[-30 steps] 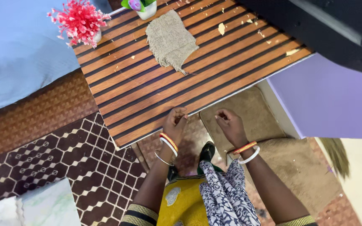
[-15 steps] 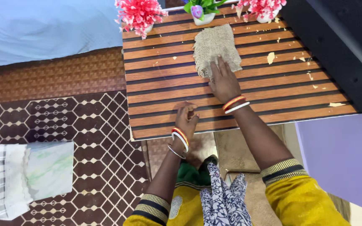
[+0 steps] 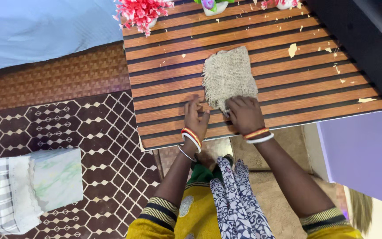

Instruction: The person organizes papers and a book by picking them up from a shelf and the floor, unfolding a paper, and then placing them back on the shelf before wiping a table surface with a cloth.

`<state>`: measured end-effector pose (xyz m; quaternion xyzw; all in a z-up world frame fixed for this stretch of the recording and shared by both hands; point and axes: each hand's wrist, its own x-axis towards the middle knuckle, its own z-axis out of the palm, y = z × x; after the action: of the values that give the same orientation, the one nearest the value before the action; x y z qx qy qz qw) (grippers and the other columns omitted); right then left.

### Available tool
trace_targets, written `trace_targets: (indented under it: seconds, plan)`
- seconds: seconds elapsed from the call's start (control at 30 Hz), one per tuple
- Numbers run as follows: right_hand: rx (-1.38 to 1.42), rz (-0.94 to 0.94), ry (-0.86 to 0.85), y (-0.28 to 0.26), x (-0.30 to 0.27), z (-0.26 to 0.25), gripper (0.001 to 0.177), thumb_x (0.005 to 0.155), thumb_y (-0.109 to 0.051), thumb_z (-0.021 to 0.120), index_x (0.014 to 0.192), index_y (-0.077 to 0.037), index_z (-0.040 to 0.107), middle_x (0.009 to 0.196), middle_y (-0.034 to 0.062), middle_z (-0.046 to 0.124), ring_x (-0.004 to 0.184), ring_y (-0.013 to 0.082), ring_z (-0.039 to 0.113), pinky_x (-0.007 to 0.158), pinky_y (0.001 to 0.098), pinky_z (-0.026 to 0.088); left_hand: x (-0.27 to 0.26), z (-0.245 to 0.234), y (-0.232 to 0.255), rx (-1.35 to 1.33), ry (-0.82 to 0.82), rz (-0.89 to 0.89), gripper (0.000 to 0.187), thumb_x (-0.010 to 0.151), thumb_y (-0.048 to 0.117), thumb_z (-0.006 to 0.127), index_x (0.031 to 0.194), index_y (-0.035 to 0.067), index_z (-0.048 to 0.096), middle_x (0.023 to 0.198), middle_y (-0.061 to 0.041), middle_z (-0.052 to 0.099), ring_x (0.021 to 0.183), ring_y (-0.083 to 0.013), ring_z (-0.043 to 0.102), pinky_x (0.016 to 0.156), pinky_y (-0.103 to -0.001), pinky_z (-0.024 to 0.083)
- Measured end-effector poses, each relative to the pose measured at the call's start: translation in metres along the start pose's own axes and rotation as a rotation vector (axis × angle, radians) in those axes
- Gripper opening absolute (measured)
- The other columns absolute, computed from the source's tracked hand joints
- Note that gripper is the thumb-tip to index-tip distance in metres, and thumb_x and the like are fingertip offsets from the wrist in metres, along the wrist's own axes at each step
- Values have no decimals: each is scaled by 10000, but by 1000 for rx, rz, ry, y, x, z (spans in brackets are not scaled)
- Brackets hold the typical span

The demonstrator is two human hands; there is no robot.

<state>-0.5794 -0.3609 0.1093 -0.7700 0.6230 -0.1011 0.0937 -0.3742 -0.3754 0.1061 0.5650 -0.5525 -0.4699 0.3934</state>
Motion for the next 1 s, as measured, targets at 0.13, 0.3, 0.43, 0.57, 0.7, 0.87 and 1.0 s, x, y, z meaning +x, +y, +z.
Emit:
trace_targets:
  seconds: [0.13,0.3,0.43,0.57,0.7,0.87,1.0]
  plan:
    - [18,7,47,-18,-53,-4,357,898,-253,651,1225,-117,695,1299,80,682,1253,288,571,1115,504,324,0,8,11,179,45,240,565,929,111,701,1449,71,483,1431,-226,436,1278,-396,508,1068,-475,471]
    - [353,356,-83,-6,-69,-4,235,998,-299,641,1161,-168,749,1186,27,756,1163,179,658,1237,486,342,-7,32,6,666,-303,525,704,837,182,729,1476,105,445,1580,-253,334,1457,-514,236,1164,-605,194]
    - [381,308,213,5,-51,-2,347,1049,-292,614,1333,-93,623,1354,134,654,1323,278,563,1161,480,415,-23,41,1,582,-340,438,768,822,104,696,1522,72,381,1598,-268,331,1485,-505,234,1190,-595,220]
    - [172,18,189,-15,-37,10,627,929,-458,631,1449,-119,546,1513,258,469,1398,460,407,1128,604,298,-33,17,5,168,-316,270,722,908,79,648,1560,74,338,1532,-235,451,1465,-432,404,1169,-476,387]
    - [-56,33,43,-10,-36,15,746,874,-624,588,1491,-209,537,1519,243,421,1415,487,356,1069,695,255,-41,-23,8,190,-219,239,619,947,31,609,1535,66,421,1530,-234,485,1429,-407,461,1136,-432,439]
    - [-388,74,-35,90,-18,2,646,946,-648,535,1400,-189,567,1641,226,349,1553,473,150,1197,706,121,-47,-56,-12,281,-95,278,510,925,33,633,1429,73,568,1475,-190,542,1392,-389,495,1146,-444,426]
    - [53,374,314,122,13,7,666,966,-458,570,1426,15,483,1686,282,304,1541,522,130,1167,751,82,-49,-80,-26,323,-26,263,434,925,61,648,1358,81,626,1488,-184,534,1396,-384,487,1152,-465,406]
